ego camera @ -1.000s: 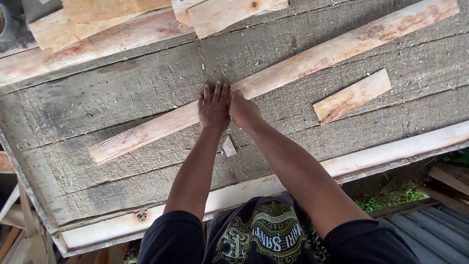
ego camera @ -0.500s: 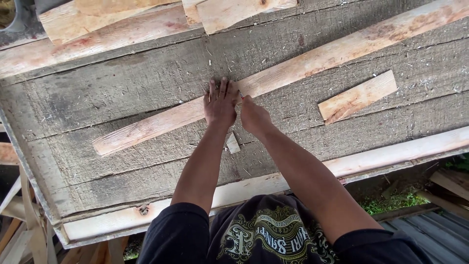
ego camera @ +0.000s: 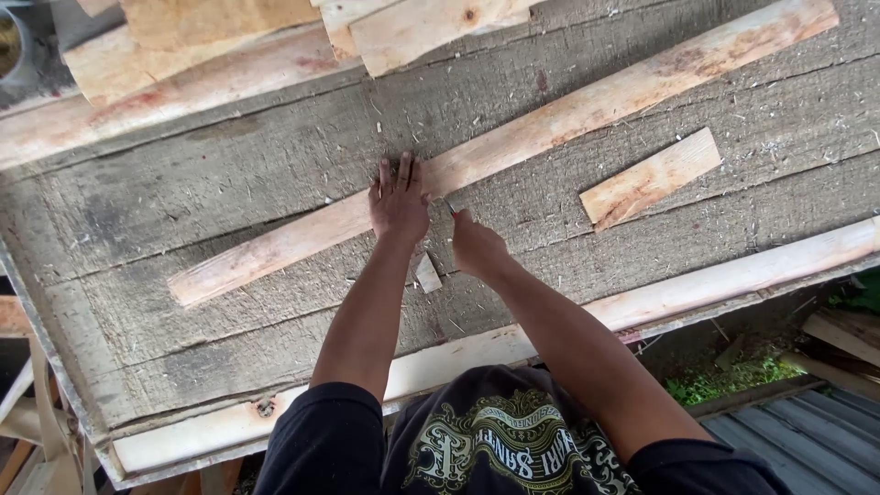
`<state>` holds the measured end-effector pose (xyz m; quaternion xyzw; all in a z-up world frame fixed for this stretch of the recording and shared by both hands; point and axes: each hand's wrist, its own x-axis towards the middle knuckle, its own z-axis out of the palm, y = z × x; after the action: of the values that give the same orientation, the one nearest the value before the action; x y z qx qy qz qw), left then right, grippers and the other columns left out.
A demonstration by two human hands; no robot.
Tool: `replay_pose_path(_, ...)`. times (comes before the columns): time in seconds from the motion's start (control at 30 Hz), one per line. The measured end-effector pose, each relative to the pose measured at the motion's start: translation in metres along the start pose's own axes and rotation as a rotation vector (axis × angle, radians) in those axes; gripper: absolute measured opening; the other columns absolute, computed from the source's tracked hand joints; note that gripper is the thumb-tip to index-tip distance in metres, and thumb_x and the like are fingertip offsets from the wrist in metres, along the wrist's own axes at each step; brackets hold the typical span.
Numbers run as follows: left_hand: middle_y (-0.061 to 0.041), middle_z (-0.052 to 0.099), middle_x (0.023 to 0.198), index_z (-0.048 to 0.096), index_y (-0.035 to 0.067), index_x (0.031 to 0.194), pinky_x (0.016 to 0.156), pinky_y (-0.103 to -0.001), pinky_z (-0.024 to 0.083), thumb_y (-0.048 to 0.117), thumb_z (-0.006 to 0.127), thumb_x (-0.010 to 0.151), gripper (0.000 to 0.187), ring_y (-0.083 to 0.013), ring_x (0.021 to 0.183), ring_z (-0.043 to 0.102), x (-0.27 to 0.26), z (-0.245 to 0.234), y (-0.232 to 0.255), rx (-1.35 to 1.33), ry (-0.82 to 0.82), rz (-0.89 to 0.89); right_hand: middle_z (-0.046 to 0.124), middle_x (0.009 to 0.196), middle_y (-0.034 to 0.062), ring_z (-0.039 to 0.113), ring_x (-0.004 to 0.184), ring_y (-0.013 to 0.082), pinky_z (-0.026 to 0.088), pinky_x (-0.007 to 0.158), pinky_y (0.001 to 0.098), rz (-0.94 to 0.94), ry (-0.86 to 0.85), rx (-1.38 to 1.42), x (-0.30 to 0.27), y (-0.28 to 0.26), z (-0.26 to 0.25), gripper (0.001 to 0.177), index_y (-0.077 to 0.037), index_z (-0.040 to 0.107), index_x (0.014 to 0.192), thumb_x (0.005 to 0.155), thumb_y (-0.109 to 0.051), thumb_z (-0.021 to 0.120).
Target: Scoring and snapping thin wooden boards using a utility knife on a workbench.
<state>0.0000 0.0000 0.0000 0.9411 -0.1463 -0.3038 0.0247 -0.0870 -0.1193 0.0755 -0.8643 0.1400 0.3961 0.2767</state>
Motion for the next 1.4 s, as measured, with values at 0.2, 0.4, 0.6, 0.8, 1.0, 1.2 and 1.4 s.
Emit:
replay_pose_path(0.2, 0.004, -0.006, 0.175, 0.005, 0.023, 0.168, 0.125, -0.049, 0.012, 0.04, 0.04, 0.109, 0.07, -0.0341, 0.16, -0.003, 0.002, 0.005, -0.003, -0.023, 0.033, 0.018, 0.069, 0.111, 0.0336, 0.07, 0.106, 0.053, 0.054, 0.086, 0.0643, -0.034, 0.088, 0.016, 0.001, -0.016, -0.033, 0.038, 0.004, 0.039, 0.132, 0.097, -0.006, 0.048)
replay_pose_path(0.4, 0.006, -0.001, 0.176, 0.008, 0.025, 0.168, 0.124, -0.049, 0.013, 0.044, 0.043, 0.108, 0.071, -0.0337, 0.16, 0.001, 0.012, 0.017, -0.008, -0.019, 0.055, 0.028, 0.071, 0.104, 0.0304, 0.071, 0.103, 0.0514, 0.055, 0.086, 0.0638, -0.075, 0.137, -0.016, 0.032, -0.031, -0.037, 0.031, 0.0, 0.038, 0.125, 0.096, -0.004, 0.049)
replay_pose_path(0.6, 0.006, 0.0, 0.176, 0.009, 0.026, 0.168, 0.124, -0.049, 0.014, 0.044, 0.043, 0.108, 0.071, -0.0345, 0.16, 0.002, 0.014, 0.023, -0.01, -0.047, 0.102, 0.056, 0.072, 0.102, 0.0308, 0.071, 0.103, 0.052, 0.053, 0.086, 0.0642, -0.104, 0.144, -0.014, 0.034, -0.031, -0.032, 0.031, -0.002, 0.038, 0.121, 0.094, -0.004, 0.052)
replay_pose_path(0.8, 0.006, 0.003, 0.176, 0.011, 0.027, 0.167, 0.123, -0.048, 0.014, 0.042, 0.043, 0.108, 0.07, -0.0329, 0.16, 0.001, 0.006, 0.017, -0.008, -0.049, 0.111, 0.046, 0.072, 0.102, 0.0316, 0.071, 0.104, 0.052, 0.053, 0.086, 0.0652, -0.11, 0.142, -0.027, 0.039, -0.029, -0.031, 0.033, -0.002, 0.039, 0.122, 0.093, -0.003, 0.054)
replay_pose_path(1.0, 0.007, 0.0, 0.175, 0.01, 0.028, 0.167, 0.122, -0.048, 0.013, 0.044, 0.044, 0.107, 0.071, -0.0331, 0.16, -0.001, 0.01, 0.021, -0.008, -0.053, 0.101, 0.041, 0.072, 0.104, 0.0315, 0.071, 0.106, 0.0513, 0.053, 0.089, 0.0651, -0.077, 0.124, -0.063, 0.032, -0.038, -0.037, 0.033, -0.001, 0.041, 0.123, 0.093, -0.003, 0.053)
replay_pose_path(1.2, 0.007, 0.003, 0.175, 0.012, 0.029, 0.167, 0.122, -0.048, 0.014, 0.044, 0.046, 0.107, 0.071, -0.0326, 0.16, 0.001, 0.009, 0.026, -0.007, -0.045, 0.154, 0.037, 0.073, 0.101, 0.0301, 0.072, 0.103, 0.0501, 0.055, 0.086, 0.0635, -0.088, 0.127, -0.094, 0.052, -0.026, -0.031, 0.031, -0.001, 0.043, 0.122, 0.092, -0.005, 0.051)
replay_pose_path(1.4, 0.011, -0.001, 0.175, 0.009, 0.032, 0.167, 0.126, -0.047, 0.01, 0.046, 0.049, 0.106, 0.075, -0.0293, 0.16, -0.003, 0.013, 0.036, -0.006, -0.09, 0.17, 0.003, 0.071, 0.1, 0.0349, 0.071, 0.102, 0.0546, 0.054, 0.085, 0.0654, -0.152, 0.119, -0.075, 0.054, -0.027, -0.037, 0.03, 0.004, 0.045, 0.121, 0.092, -0.002, 0.05)
